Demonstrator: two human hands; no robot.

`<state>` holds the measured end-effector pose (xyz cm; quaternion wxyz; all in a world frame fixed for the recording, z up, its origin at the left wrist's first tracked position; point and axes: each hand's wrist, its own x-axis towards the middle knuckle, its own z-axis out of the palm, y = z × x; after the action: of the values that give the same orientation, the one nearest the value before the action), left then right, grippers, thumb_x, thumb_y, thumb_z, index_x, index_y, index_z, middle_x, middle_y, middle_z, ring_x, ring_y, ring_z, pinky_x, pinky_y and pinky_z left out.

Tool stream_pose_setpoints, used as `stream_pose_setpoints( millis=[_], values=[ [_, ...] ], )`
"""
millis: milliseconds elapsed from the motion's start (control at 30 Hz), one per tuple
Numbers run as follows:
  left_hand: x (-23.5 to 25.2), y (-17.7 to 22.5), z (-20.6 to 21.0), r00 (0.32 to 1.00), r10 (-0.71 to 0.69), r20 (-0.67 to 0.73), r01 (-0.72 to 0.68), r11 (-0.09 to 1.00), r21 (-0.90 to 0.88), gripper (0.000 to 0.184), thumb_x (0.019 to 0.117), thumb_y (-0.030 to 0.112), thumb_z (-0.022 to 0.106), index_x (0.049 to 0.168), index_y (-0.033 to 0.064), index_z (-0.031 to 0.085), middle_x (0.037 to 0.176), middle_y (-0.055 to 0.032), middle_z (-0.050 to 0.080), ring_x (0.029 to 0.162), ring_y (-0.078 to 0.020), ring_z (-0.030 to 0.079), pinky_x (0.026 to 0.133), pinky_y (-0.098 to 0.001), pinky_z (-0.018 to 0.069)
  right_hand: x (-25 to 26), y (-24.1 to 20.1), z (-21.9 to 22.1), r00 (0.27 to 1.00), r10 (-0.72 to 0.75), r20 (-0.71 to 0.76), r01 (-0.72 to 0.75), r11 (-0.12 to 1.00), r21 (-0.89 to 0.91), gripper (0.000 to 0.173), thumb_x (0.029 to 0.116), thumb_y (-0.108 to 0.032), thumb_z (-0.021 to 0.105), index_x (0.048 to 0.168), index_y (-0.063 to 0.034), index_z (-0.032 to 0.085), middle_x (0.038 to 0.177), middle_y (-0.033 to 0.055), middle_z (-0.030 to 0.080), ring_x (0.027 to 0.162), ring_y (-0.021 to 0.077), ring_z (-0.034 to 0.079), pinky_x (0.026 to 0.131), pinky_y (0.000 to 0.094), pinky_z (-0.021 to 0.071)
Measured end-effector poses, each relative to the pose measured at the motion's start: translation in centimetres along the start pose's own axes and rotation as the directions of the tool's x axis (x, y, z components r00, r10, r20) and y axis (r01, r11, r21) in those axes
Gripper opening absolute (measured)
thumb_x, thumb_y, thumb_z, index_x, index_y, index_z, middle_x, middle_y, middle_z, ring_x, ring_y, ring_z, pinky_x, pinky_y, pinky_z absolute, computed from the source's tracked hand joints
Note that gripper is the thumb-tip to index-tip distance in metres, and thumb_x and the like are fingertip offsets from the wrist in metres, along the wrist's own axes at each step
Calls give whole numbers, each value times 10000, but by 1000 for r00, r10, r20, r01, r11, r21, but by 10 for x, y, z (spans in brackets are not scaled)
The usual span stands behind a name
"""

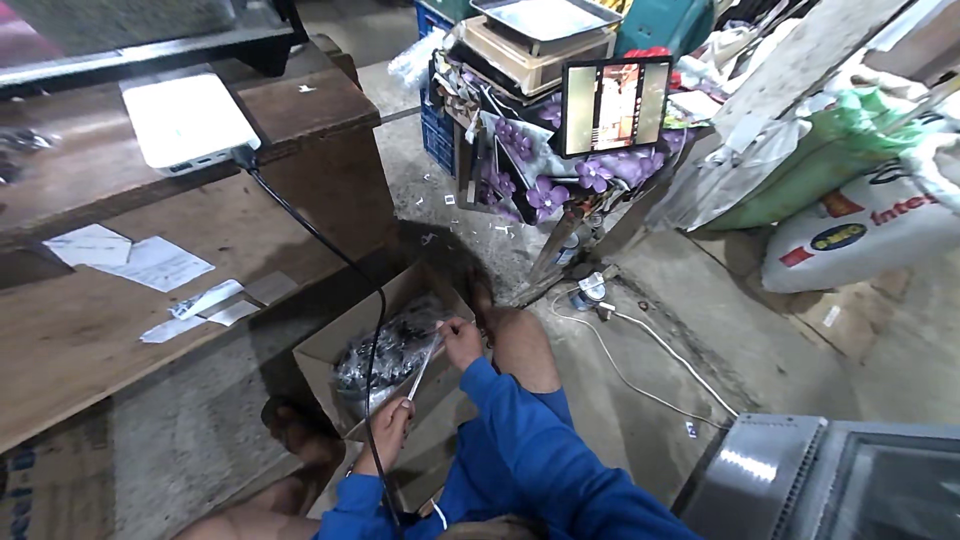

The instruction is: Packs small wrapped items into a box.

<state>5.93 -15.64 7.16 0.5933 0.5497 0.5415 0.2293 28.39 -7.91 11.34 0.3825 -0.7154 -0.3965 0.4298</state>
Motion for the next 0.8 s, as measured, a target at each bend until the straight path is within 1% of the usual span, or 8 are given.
stream_pose_setpoints(
  millis=[267, 367, 433, 567, 633, 700, 767, 800],
  values=[
    [-4, 4, -6, 999, 34, -4, -32, 969, 246, 333, 1085, 296, 436, 997, 117, 702, 711, -5, 602, 600, -128, 564, 581, -334, 500, -1, -5, -7, 995, -46, -91, 53, 996, 74, 272, 1016, -302, 647, 979, -49, 739, 913, 89, 709, 834, 170, 665, 807, 410, 557],
    [-4, 2, -7, 990, 139, -9, -119, 881, 457, 326, 1079, 282, 465, 1067, 98, 733, 910, -59, 722, 852, -187, 692, 835, -453, 567, -3, -6, -4, 997, -60, -37, 65, 989, 131, 286, 1022, -300, 636, 1000, -29, 723, 914, 101, 698, 812, 174, 660, 782, 394, 564],
    [-2, -5, -8, 974, 226, 13, -187, 772, 608, 313, 1061, 241, 503, 1093, 56, 754, 1077, -128, 740, 1074, -281, 691, 1001, -523, 517, -7, -7, -1, 997, -66, 42, 57, 982, 181, 291, 1027, -291, 629, 1034, -11, 706, 897, 105, 686, 768, 169, 653, 744, 372, 571],
    [9, -27, -13, 938, 342, -56, -185, 631, 754, 192, 962, 199, 646, 999, 88, 798, 1094, -130, 747, 1129, -359, 663, 1033, -552, 491, -36, -13, 8, 886, -262, 381, 166, 949, 268, 278, 1025, -226, 629, 1058, 41, 698, 903, 106, 701, 786, 148, 661, 767, 340, 574],
    [8, -27, -19, 931, 311, -191, -117, 749, 652, 188, 944, 199, 694, 1038, 67, 789, 1126, -168, 729, 1147, -396, 641, 1035, -596, 476, -65, -19, 19, 734, -380, 563, 246, 921, 302, 251, 1017, -183, 640, 1038, 53, 725, 926, 113, 733, 827, 151, 695, 814, 353, 596],
    [5, -15, -26, 925, 157, -346, -14, 924, 382, 232, 997, 177, 636, 1150, 50, 756, 1196, -155, 720, 1169, -323, 656, 1051, -553, 483, -94, -20, 34, 604, -346, 718, 224, 938, 263, 238, 1019, -182, 645, 1071, 30, 740, 964, 119, 744, 861, 163, 710, 840, 375, 600],
    [7, -12, -32, 910, -18, -415, -29, 994, -106, 353, 1075, 263, 507, 1269, 34, 692, 1194, -97, 725, 1071, -193, 693, 970, -406, 554, -111, -7, 52, 531, -285, 798, 175, 958, 226, 247, 1022, -194, 648, 1104, 20, 740, 983, 123, 746, 870, 167, 713, 848, 382, 601],
    [8, -10, -35, 920, -78, -385, -78, 924, -374, 402, 1102, 276, 429, 1330, 9, 625, 1186, -96, 714, 1025, -185, 694, 923, -377, 572, -114, 4, 61, 530, -235, 815, 128, 972, 197, 260, 1023, -205, 648, 1115, 23, 733, 980, 126, 744, 854, 165, 708, 837, 379, 599]
  ],
)
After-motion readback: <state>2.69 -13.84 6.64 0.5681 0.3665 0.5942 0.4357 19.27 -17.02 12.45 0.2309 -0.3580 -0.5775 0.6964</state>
